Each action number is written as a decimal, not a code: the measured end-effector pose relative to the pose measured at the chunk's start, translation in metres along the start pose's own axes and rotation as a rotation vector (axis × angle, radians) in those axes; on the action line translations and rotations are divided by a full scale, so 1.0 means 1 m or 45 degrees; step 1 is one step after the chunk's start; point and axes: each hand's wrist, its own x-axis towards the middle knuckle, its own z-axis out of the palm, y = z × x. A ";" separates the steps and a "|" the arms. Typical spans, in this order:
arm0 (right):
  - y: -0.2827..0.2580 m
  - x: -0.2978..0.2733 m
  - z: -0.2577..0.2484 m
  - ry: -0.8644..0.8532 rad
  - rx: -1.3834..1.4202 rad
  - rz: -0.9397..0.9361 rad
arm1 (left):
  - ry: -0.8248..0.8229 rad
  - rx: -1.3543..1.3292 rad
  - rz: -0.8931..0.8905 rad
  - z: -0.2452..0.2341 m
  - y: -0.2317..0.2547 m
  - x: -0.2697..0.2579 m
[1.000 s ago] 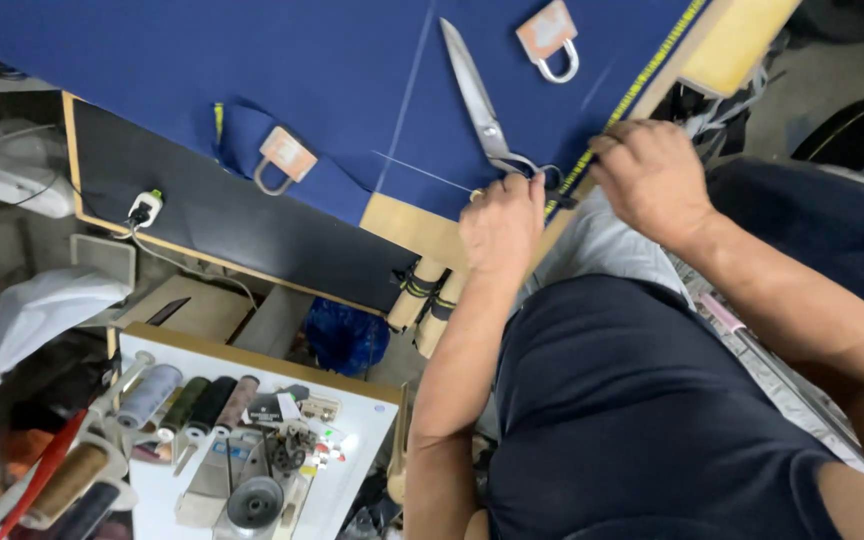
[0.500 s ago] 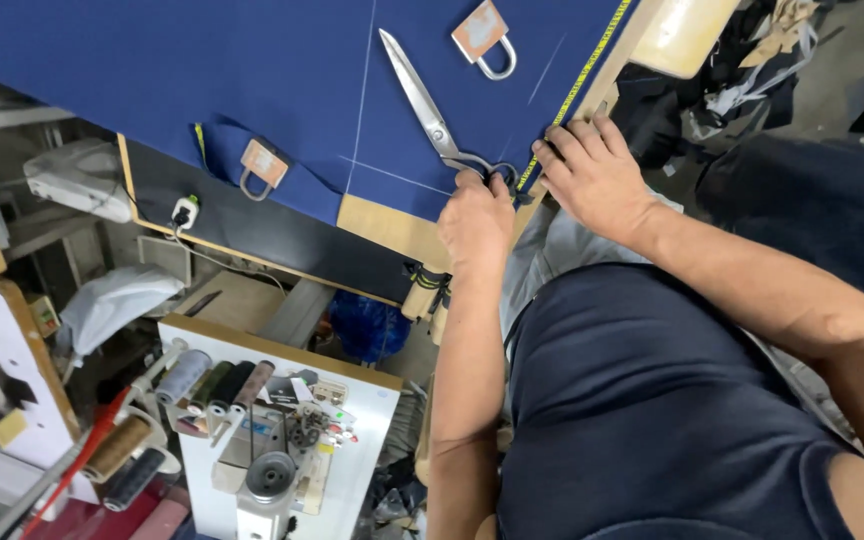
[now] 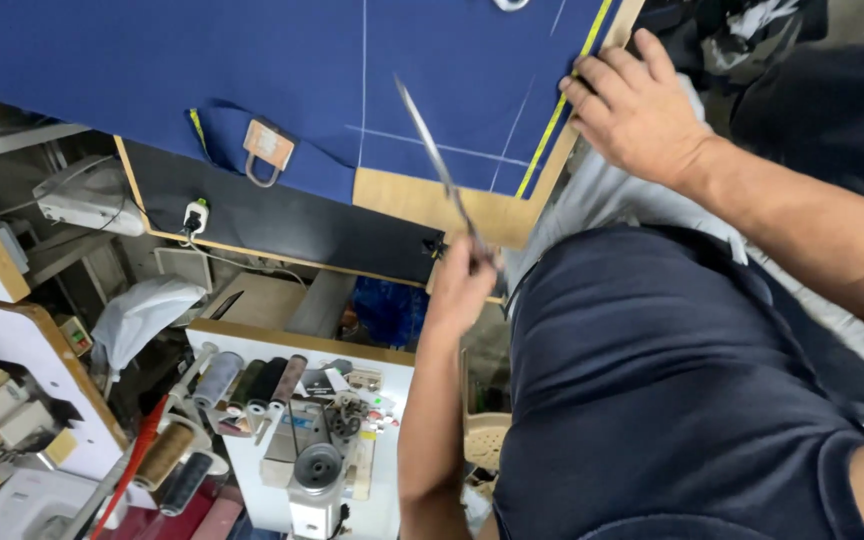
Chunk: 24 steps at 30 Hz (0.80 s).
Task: Cutting blue fabric with tailor scissors along chalk lines for garment production
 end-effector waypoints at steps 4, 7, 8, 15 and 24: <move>-0.024 -0.005 -0.014 -0.037 0.170 -0.103 | -0.124 0.174 -0.008 -0.007 -0.074 -0.025; -0.045 -0.010 -0.018 -0.096 0.236 -0.229 | -0.211 0.416 -0.213 -0.019 -0.092 -0.047; -0.052 -0.010 -0.019 -0.108 0.194 -0.292 | -0.231 0.571 -0.338 -0.022 -0.095 -0.052; -0.060 -0.022 -0.005 -0.201 0.041 -0.281 | 0.173 1.241 -0.006 -0.015 -0.147 -0.030; -0.064 -0.030 0.000 -0.275 -0.076 -0.278 | -0.276 0.697 -0.170 -0.021 -0.067 -0.012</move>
